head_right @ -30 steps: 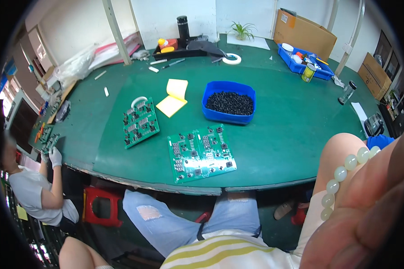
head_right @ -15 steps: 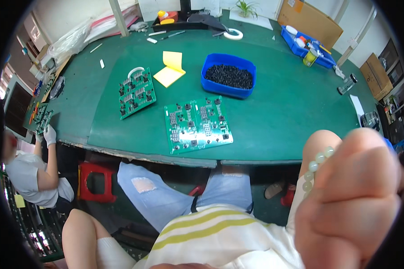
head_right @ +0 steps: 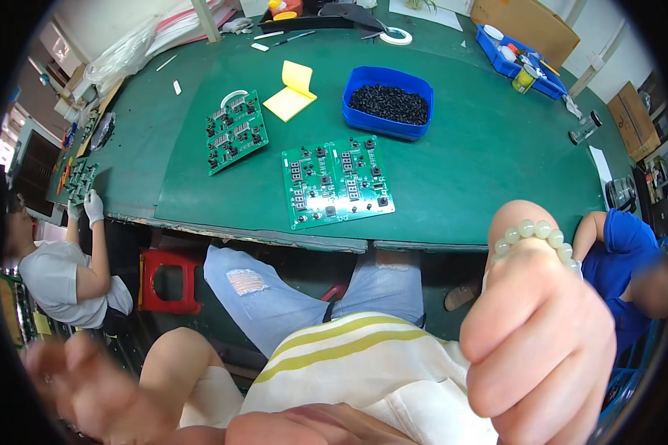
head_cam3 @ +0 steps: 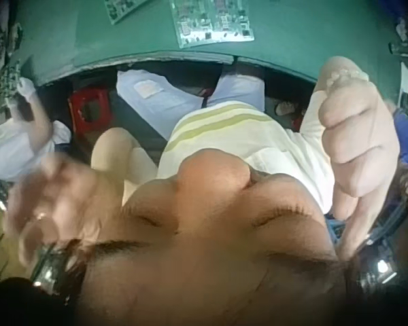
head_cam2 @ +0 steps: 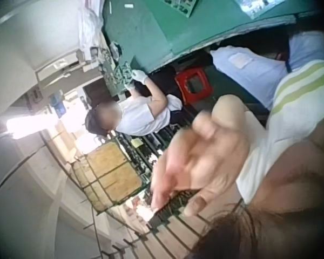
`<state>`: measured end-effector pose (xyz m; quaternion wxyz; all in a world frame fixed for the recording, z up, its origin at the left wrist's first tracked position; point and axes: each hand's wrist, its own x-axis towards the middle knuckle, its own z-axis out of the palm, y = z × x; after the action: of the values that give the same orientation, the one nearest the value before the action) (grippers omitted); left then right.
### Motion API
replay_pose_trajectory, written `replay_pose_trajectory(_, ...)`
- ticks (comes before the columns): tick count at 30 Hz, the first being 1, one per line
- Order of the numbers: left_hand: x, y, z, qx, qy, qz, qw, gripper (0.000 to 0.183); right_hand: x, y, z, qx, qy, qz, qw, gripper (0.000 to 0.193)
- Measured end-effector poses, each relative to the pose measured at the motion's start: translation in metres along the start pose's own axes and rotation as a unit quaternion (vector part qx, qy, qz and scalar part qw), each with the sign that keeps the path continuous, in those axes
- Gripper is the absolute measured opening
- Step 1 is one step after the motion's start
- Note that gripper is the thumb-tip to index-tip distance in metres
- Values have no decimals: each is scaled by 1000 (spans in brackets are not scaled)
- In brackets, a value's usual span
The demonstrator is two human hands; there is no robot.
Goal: The person inserts small black electronic components into green circuit boards by hand. They pick components from a blue bin and place them into specific slots on the boards, then move the finished boards to a rack.
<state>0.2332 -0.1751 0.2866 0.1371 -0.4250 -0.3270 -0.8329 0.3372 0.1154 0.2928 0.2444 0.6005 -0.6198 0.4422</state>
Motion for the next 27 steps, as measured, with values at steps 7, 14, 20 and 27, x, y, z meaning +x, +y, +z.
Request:
replay_pose_trajectory(7,-16,-53,-20,-332,-317,127,879,51,-30,-3,-5,230,6,33,973,16)
replay_pose_trajectory(14,-32,-121,-32,-297,-391,-201,848,25,-165,127,-3,506,582,366,520,17)
replay_pose_trajectory(20,-82,-271,-10,223,-214,-324,894,13,-192,176,18,406,630,475,461,25)
replay_pose_trajectory(27,-92,-303,-9,384,-228,-289,847,17,-225,175,24,446,532,478,538,24)
